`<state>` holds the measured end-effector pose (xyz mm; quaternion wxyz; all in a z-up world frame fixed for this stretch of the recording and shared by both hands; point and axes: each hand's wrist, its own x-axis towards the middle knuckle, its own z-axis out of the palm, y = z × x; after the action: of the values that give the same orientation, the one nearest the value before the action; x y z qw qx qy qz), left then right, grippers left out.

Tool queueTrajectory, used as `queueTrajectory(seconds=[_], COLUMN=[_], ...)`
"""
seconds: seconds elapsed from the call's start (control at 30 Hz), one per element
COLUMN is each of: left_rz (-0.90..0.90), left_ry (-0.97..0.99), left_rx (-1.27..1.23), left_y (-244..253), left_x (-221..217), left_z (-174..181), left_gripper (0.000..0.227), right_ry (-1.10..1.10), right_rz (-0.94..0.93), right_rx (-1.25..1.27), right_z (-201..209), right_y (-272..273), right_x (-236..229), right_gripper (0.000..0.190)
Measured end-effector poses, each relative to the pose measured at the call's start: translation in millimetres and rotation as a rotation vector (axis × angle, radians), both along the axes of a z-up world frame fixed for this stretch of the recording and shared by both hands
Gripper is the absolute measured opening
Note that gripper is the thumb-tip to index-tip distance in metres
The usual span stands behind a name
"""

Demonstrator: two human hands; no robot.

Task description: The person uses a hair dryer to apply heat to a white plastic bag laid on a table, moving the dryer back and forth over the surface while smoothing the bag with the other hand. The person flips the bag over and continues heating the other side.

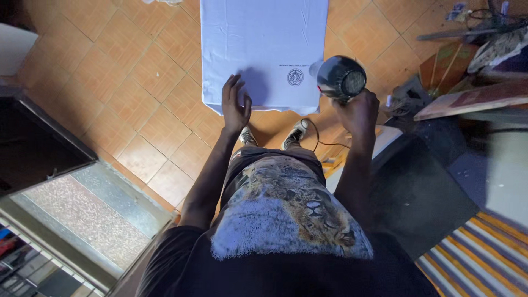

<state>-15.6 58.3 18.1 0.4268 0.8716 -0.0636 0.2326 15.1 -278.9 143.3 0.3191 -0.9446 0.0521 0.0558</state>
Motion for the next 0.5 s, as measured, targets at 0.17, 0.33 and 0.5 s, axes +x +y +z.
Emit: queueTrajectory(seconds=[0.17,0.33,0.5], left_rz=[-0.002,-0.043,0.042], left_ry=[0.108,0.202,0.304], left_rx=[0.03,0.204,0.431], left_y=[35,41,5], left_x=[15,30,48], left_z=[9,-9,-25], left_gripper=[0.038,0.056,0.074], right_ry=[0.009,-0.283,-0.105], right_rz=[0.01,0.084,0.043], right_rx=[0.006,-0.135,-0.3], right_z=[17,-37,-50], right_y=[60,68,34], right_x=[-18,-10,-3], right_gripper=[0.029,0.043,0.053])
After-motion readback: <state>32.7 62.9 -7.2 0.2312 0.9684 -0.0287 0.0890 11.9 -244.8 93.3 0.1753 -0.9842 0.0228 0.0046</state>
